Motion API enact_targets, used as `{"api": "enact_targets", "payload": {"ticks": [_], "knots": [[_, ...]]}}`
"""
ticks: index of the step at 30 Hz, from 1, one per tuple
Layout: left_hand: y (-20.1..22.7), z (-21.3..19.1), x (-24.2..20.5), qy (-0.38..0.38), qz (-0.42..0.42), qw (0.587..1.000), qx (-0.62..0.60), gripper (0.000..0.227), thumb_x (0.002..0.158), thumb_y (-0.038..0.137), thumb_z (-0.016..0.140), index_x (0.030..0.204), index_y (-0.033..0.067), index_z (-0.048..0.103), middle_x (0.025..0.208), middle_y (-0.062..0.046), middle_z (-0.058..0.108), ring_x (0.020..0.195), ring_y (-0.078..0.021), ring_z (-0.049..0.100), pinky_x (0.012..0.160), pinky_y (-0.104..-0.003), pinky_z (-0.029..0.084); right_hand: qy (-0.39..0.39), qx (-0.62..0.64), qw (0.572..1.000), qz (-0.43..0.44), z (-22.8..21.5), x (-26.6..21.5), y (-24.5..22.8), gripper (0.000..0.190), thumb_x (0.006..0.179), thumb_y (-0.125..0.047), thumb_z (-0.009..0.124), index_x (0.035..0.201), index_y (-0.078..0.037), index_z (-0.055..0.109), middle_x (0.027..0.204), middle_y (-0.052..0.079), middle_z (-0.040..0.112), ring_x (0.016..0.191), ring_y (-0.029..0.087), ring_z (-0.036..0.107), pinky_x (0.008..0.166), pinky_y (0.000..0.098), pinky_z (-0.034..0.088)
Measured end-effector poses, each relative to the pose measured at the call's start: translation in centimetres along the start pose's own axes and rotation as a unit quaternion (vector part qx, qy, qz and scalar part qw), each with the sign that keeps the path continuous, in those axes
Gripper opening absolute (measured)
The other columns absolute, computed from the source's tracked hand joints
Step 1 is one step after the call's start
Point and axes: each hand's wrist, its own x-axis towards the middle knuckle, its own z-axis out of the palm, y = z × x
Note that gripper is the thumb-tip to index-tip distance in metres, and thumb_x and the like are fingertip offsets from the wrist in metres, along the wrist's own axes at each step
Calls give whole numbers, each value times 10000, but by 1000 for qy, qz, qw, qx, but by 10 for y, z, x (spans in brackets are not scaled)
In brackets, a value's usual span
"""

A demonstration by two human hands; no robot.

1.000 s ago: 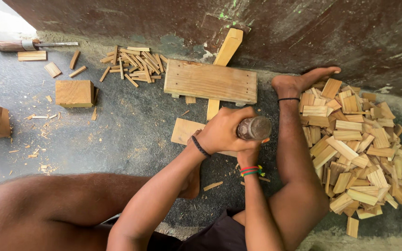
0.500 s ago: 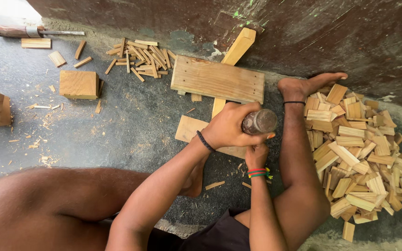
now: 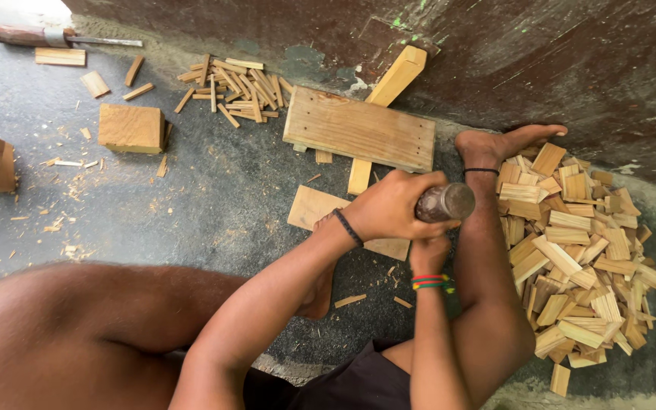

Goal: The person sits on the floor and uses a hammer and chisel to split small wooden blocks into thinner pieces. They repeatedly position the chisel on a block, strike it with the hammer, and then move the split pieces aside.

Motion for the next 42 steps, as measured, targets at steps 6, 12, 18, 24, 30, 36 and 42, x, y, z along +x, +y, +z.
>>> {"api": "enact_targets", "payload": {"ticks": [6,12,18,24,30,36,42], "knots": [[-2,-3,-4,15,-13,999,-28,471,758,290,852,1111,59,642,858,-182,736,834,-337,769,733,-411,597,-91,96,991,-21,-77,110,-118,257,1078,-216,554,1062,-3,698,1016,38,712,967,124,666,885,295,540],[11,-2,-4,-21,-18,1000,0,499,740,284,853,1119,47,632,860,-202,734,858,-365,750,731,-427,594,-307,-136,908,-252,-112,232,-257,359,1055,-321,526,968,-46,740,924,74,724,910,192,683,942,362,504],[-11,7,-13,-42,-55,998,-5,451,762,293,833,1086,52,635,841,-202,729,861,-360,752,737,-434,594,-323,-345,859,-197,-35,208,-321,468,1033,-427,498,875,-90,782,832,110,736,852,259,700,999,430,469],[-25,13,-28,-60,-25,997,-29,444,755,263,820,1113,50,665,907,-195,750,856,-353,761,793,-413,609,-337,-303,885,-111,-39,150,-338,581,1010,-532,469,781,-134,824,740,146,748,794,327,717,1056,497,434],[-33,42,-35,-80,-42,996,12,476,750,305,854,1111,65,657,896,-184,742,836,-356,754,750,-408,605,-203,-145,954,-164,-119,152,-317,515,1120,-437,448,946,-103,799,889,118,757,902,313,715,1075,477,476],[-11,8,-11,-52,-22,998,-6,508,682,269,882,1079,61,642,845,-175,731,803,-335,761,724,-403,599,-205,-73,970,-112,-127,152,-322,521,1109,-469,473,1050,-53,782,945,100,777,942,270,743,927,407,511],[2,-1,-7,-67,-10,998,-13,471,723,262,861,1092,74,638,861,-169,734,835,-335,757,727,-410,602,-194,-22,979,-63,-130,154,-331,547,1091,-498,513,1091,-14,768,1008,110,783,958,184,752,827,307,559]]}}
